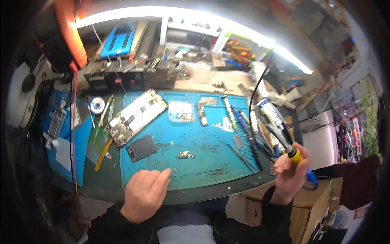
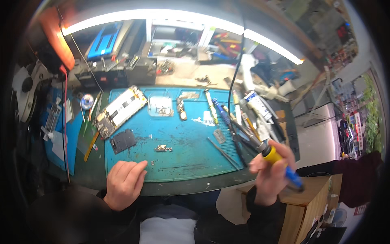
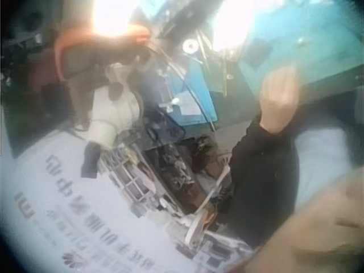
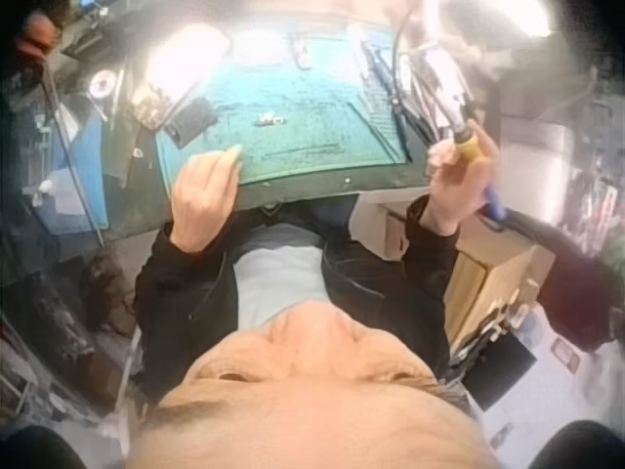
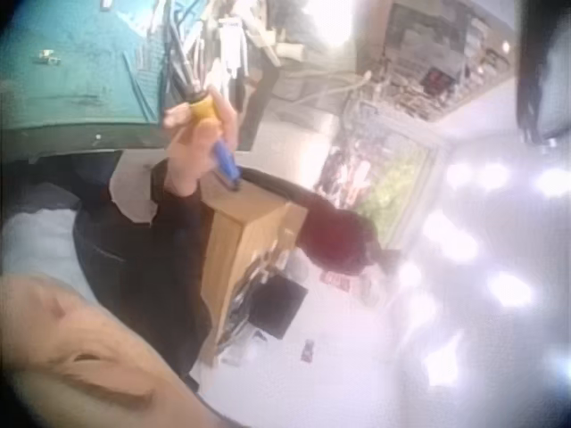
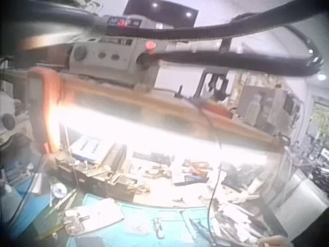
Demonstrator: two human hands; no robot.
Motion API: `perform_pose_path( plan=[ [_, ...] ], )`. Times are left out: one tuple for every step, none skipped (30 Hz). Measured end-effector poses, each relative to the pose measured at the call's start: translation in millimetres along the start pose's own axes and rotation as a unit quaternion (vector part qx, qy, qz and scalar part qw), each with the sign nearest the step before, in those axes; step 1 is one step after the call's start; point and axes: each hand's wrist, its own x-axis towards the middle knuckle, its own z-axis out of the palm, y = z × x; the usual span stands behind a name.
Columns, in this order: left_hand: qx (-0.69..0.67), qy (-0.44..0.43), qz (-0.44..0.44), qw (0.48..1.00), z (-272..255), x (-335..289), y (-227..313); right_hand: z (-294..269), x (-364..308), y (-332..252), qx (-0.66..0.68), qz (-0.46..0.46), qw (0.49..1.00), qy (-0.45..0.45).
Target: The person uses a soldering iron and flux to reattach a small electronic component to a circuit board. They repeatedly apply flux and heat the component, then use pliers to adjust its position on the board.
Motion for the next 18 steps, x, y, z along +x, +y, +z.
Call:
perform_pose_path(
  plan=[
    [-0.03, 0.018, -0.004, 0.999, 5.0, 2.5, 1.0, -13.6, 15.9, -15.3, 0.003, -0.012, 1.0, 0.016],
    [-0.053, 0.031, -0.013, 0.998, 7.9, 1.3, 0.7, -20.7, 32.3, -25.2, -0.033, -0.025, 0.998, 0.038],
    [-0.054, 0.03, -0.009, 0.998, 10.0, 1.2, 1.0, -19.6, 51.7, -39.2, -0.08, -0.052, 0.993, 0.068],
    [-0.049, 0.033, 0.0, 0.998, 8.8, 1.2, 0.3, -14.8, 71.6, -47.4, -0.069, -0.081, 0.99, 0.091],
    [-0.042, 0.033, 0.004, 0.999, 5.2, -0.7, 0.1, -13.8, 92.9, -53.1, -0.044, -0.106, 0.987, 0.114],
    [-0.044, 0.031, 0.01, 0.998, 5.2, -0.3, 2.1, -14.4, 114.5, -63.4, -0.029, -0.142, 0.983, 0.111],
    [-0.025, 0.033, 0.005, 0.999, -0.5, -2.0, 1.2, -12.1, 137.8, -67.2, -0.038, -0.164, 0.981, 0.095],
    [-0.023, 0.034, 0.004, 0.999, -1.4, -1.2, 2.8, -12.0, 159.8, -81.0, -0.055, -0.166, 0.979, 0.1],
    [-0.009, 0.033, -0.001, 0.999, -4.4, -2.5, 2.3, -6.2, 181.1, -85.9, -0.06, -0.164, 0.979, 0.103],
    [-0.009, 0.046, 0.001, 0.999, -1.7, -1.9, 3.8, 1.7, 194.8, -101.0, -0.084, -0.163, 0.978, 0.101],
    [-0.005, 0.059, 0.001, 0.998, 0.8, -2.9, 4.1, 14.5, 205.2, -111.1, -0.104, -0.159, 0.977, 0.097],
    [-0.001, 0.072, 0.0, 0.997, 2.8, -3.3, 4.5, 24.2, 214.1, -116.6, -0.112, -0.159, 0.975, 0.104],
    [0.006, 0.076, 0.0, 0.997, 3.7, -4.0, 2.2, 35.9, 223.3, -115.8, -0.113, -0.157, 0.975, 0.11],
    [0.005, 0.078, 0.001, 0.997, 5.3, -4.8, 2.2, 43.6, 230.6, -118.6, -0.121, -0.155, 0.974, 0.116],
    [0.003, 0.081, 0.003, 0.997, 6.8, -5.1, 2.6, 49.7, 238.2, -121.1, -0.149, -0.164, 0.969, 0.111],
    [0.01, 0.081, 0.004, 0.997, 4.9, -6.5, 1.4, 59.4, 247.0, -121.7, -0.171, -0.172, 0.965, 0.102],
    [0.011, 0.082, 0.008, 0.997, 4.3, -6.7, 1.8, 65.6, 257.3, -126.5, -0.2, -0.183, 0.958, 0.095],
    [0.01, 0.083, 0.012, 0.996, 4.0, -6.2, 2.7, 65.8, 273.7, -127.2, -0.263, -0.195, 0.941, 0.089]
  ],
)
